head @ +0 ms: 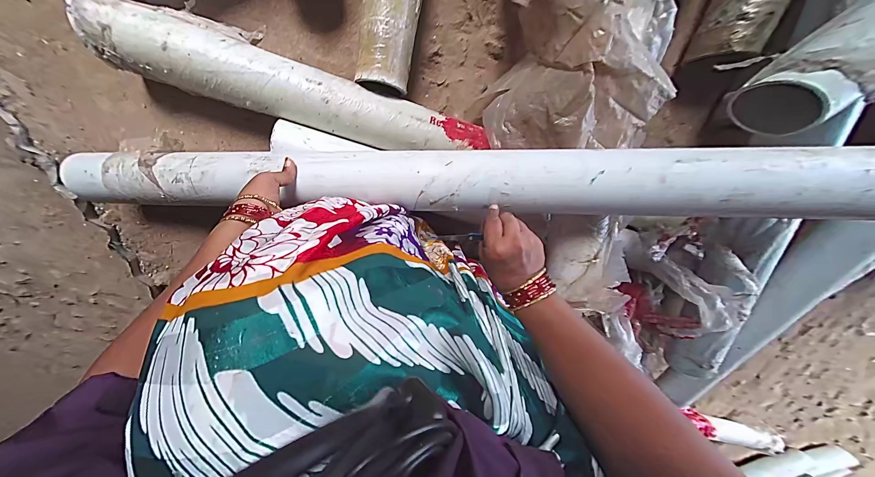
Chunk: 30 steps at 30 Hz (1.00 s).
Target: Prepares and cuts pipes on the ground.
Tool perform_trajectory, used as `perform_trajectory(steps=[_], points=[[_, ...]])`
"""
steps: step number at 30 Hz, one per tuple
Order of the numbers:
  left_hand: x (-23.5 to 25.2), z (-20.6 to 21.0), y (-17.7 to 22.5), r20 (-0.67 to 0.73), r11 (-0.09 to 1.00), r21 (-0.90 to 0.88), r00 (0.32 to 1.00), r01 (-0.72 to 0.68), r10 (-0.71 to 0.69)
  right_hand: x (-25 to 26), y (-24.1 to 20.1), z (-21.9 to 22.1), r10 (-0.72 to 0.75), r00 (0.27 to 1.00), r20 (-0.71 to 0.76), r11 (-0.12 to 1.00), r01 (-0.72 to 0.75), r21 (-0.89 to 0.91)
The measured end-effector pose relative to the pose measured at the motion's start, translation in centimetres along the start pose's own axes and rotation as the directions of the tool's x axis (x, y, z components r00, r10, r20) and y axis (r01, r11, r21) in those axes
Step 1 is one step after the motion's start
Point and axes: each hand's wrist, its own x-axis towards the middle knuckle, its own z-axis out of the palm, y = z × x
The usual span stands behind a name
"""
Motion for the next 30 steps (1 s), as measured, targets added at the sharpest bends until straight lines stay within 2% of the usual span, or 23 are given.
perform_trajectory(steps=[6, 16, 18, 21, 22, 24, 26, 28, 30], points=[[0.0, -0.1, -0.1, 0.019, 1.000, 0.022, 1.000, -0.003, 0.003, 0.5, 0.4, 0.4, -0.063, 0.996, -0.057, 0.998, 0.062, -0.013], [-0.2, 0.2, 0.1, -0.010, 0.996, -0.070, 0.999, 0.046, -0.047, 2.4, 2.6, -1.0, -0.027, 0.990, 0.138, 0.998, 0.018, 0.065], [0.2, 0.1, 0.1, -0.003, 0.994, -0.090, 0.998, 0.055, -0.055, 3.0, 3.6, -1.9, 0.063, 0.991, 0.117, 0.995, -0.071, 0.068], [0.6, -0.1, -0.1, 0.012, 0.994, -0.083, 0.998, 0.066, -0.066, 4.5, 5.7, -4.3, 0.289, 0.953, 0.088, 0.949, -0.298, 0.107], [0.7, -0.2, -0.1, 0.021, 0.995, -0.074, 0.998, 0.066, -0.064, 4.6, 6.3, -4.7, 0.310, 0.949, 0.066, 0.939, -0.316, 0.135], [0.6, -0.2, 0.0, 0.025, 0.997, -0.056, 0.999, 0.047, -0.046, 4.1, 6.3, -4.6, 0.221, 0.975, -0.013, 0.956, -0.214, 0.202], [0.6, -0.1, -0.1, 0.008, 0.998, -0.047, 0.999, 0.031, -0.031, 3.2, 4.8, -3.8, 0.058, 0.998, 0.013, 0.968, -0.059, 0.246], [0.4, -0.1, 0.0, 0.000, 1.000, -0.020, 1.000, 0.023, -0.023, 2.1, 3.2, -2.6, -0.032, 0.998, 0.044, 0.978, 0.022, 0.209], [0.3, 0.0, 0.0, -0.004, 0.999, -0.044, 1.000, 0.019, -0.019, 1.4, 2.4, -1.1, -0.052, 0.998, -0.020, 0.988, 0.055, 0.142]])
